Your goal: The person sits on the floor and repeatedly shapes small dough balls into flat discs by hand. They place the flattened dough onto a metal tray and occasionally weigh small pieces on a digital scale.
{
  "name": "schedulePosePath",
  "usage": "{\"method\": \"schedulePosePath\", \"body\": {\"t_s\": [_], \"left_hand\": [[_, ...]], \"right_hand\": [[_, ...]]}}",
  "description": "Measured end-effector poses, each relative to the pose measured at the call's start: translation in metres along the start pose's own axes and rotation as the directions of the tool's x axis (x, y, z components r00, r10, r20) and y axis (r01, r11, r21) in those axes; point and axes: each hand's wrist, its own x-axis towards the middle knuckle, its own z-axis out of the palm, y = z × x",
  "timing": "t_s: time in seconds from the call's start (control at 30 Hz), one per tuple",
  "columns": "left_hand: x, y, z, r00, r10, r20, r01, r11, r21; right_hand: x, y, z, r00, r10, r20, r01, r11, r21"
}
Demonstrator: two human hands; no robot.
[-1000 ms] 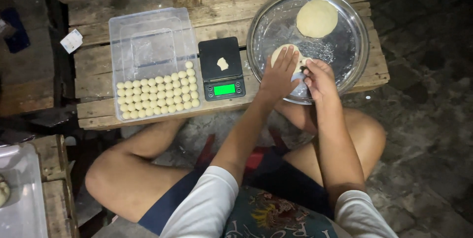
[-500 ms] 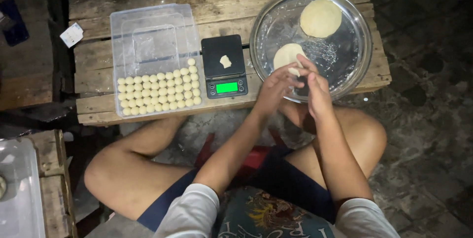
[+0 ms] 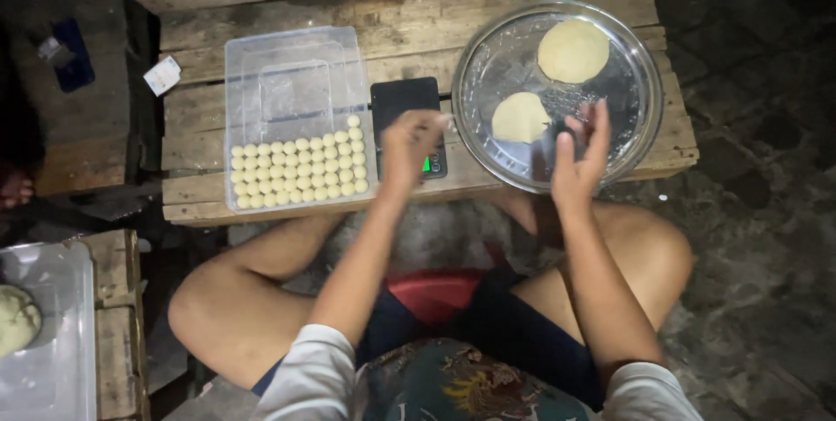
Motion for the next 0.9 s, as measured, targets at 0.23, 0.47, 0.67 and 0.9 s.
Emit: {"method": "schedulePosePath", "body": {"t_s": [0.23, 0.47, 0.67, 0.9], "left_hand": [[0.037, 0.003, -0.060, 0.994, -0.031, 0.101, -0.020, 0.881, 0.473], [0.043, -0.033, -0.060, 0.973, 0.026, 0.230, -0.185, 0.684, 0.705], [0.052, -0.046, -0.065, 0.953, 0.059, 0.298, -0.286, 0.507, 0.813], [0.052, -0.048, -0.069, 0.916, 0.156, 0.371, -0.401, 0.277, 0.873]], "right_hand": [[-0.005, 0.018, 0.005, 0.976, 0.196, -0.094, -0.192, 0.980, 0.051], [-0.004, 0.009, 0.014, 0.972, 0.208, -0.111, -0.210, 0.978, -0.007], [-0.003, 0.007, 0.019, 0.978, 0.179, -0.103, -0.182, 0.983, -0.017], [-0.006, 0.020, 0.019, 0.977, 0.201, -0.077, -0.201, 0.980, 0.014]]}}
